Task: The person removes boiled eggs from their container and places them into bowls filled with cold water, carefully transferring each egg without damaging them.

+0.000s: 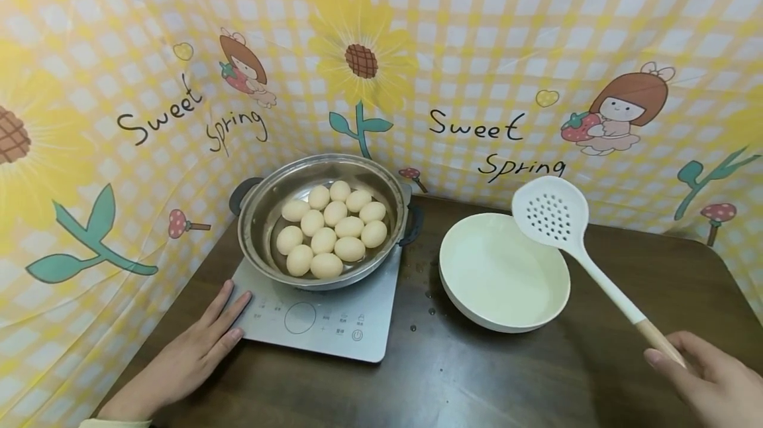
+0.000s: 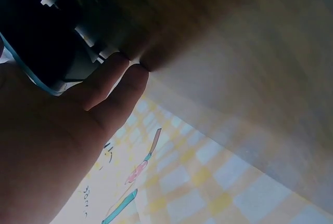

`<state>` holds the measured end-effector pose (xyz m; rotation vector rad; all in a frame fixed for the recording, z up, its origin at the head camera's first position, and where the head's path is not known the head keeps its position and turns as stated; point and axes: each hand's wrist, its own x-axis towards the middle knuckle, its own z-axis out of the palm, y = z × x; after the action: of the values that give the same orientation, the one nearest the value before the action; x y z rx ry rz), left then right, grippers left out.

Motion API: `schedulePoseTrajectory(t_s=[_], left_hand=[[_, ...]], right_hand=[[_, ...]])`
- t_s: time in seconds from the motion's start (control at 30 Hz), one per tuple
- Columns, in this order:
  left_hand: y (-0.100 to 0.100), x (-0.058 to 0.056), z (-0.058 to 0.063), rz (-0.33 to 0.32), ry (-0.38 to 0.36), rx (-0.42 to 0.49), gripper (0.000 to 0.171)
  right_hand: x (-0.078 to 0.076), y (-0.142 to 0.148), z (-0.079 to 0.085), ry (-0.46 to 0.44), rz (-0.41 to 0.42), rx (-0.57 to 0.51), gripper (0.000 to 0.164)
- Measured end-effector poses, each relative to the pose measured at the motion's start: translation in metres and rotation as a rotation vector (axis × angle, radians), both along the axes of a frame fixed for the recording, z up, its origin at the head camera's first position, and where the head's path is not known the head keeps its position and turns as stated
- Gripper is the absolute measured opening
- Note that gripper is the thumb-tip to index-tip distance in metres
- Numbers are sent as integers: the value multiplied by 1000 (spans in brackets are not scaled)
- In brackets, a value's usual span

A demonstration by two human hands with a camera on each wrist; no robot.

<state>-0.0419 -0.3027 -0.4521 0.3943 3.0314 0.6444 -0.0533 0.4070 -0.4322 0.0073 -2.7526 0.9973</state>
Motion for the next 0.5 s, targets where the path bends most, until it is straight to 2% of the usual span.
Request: schedulePoseTrajectory(t_s=[0.03, 0.1, 0.23, 0.33, 0.43, 0.5], left_hand=[[0, 0, -1, 3, -4, 3, 56], [0, 1, -1, 4, -10, 6, 56], [0, 2, 1, 11, -22, 13, 56], [-1, 2, 2, 15, -23, 15, 57], [0, 1, 2, 13, -13, 8, 57], [0, 1, 2, 9, -8, 4, 57]], right_hand=[[-1, -6, 7, -24, 12, -12, 48], [-4, -19, 20, -35, 52, -16, 34], [-12, -52, 58, -141, 107, 96, 13], [-19, -78, 81, -197, 160, 201, 17], [-24, -105, 97, -210, 208, 245, 18], [-27, -122, 102, -188, 222, 247, 14]])
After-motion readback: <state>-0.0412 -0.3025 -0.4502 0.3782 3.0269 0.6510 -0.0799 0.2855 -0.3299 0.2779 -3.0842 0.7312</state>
